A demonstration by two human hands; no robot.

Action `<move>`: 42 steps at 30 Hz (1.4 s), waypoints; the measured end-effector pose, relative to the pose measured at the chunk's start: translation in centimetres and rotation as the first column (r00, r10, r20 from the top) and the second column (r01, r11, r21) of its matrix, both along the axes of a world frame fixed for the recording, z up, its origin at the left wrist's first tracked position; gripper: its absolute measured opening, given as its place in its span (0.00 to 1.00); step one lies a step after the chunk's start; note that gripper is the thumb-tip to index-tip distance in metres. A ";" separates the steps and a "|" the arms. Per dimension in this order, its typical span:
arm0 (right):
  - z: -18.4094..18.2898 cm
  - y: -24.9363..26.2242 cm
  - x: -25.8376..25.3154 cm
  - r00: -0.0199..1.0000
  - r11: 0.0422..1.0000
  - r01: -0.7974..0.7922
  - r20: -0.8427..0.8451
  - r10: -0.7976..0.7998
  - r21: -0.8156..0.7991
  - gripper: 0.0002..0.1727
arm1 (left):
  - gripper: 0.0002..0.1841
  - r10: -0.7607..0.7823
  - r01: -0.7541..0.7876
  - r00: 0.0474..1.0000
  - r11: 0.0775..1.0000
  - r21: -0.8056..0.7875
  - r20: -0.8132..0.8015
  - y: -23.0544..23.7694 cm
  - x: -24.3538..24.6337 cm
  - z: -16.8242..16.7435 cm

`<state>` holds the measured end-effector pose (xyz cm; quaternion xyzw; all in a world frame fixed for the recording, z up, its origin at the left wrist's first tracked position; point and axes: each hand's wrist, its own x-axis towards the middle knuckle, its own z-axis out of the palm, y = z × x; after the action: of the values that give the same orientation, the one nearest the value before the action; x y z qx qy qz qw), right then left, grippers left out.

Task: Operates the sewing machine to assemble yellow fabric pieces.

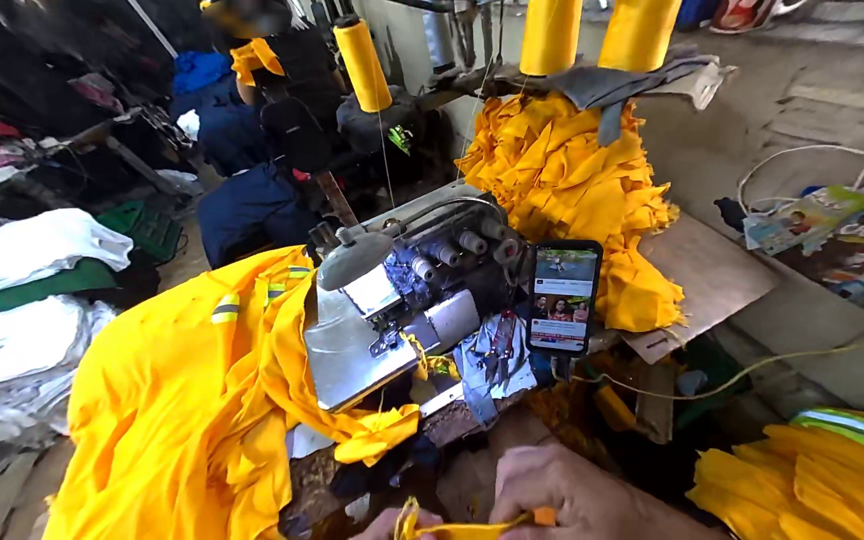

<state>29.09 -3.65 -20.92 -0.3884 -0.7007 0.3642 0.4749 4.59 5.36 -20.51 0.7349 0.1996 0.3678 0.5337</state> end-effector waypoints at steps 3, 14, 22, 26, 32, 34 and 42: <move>-1.4 0.6 -0.4 0.944 0.982 0.152 -0.277 -0.177 -0.109 0.15 | 0.06 0.110 -0.110 0.994 0.994 0.003 0.009 0.5 0.8 -0.4; -2.9 2.3 -3.8 0.740 0.787 0.565 -0.269 -0.616 -0.249 0.10 | 0.06 0.429 -0.384 0.903 0.831 -0.403 0.024 0.6 3.5 -1.1; -3.3 3.2 -5.6 0.825 0.836 0.546 -0.138 -0.548 -0.061 0.16 | 0.06 0.307 -0.286 0.951 0.922 -0.261 0.040 -0.5 4.4 -1.7; -3.7 3.4 -5.9 0.811 0.824 0.557 -0.147 -0.566 -0.100 0.15 | 0.12 0.261 -0.260 0.965 0.965 0.025 -0.020 0.0 3.6 -1.4; -2.9 3.0 -5.3 0.870 0.884 0.454 -0.156 -0.467 -0.115 0.15 | 0.14 0.157 -0.126 0.971 0.977 0.172 -0.180 2.8 2.6 -1.1; -3.0 2.9 -5.4 0.873 0.883 0.457 -0.138 -0.469 -0.108 0.17 | 0.08 0.183 -0.168 0.965 0.981 0.094 -0.189 2.7 2.7 -1.0; -2.9 2.3 -4.8 0.909 0.909 0.416 0.027 -0.415 -0.037 0.17 | 0.09 0.309 -0.298 0.915 0.951 0.084 -0.258 1.6 2.6 -0.6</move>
<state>24.32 -1.39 -23.84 -0.5418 -0.5987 0.2658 0.5267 7.17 7.00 -21.10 0.7492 0.3734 0.3475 0.4225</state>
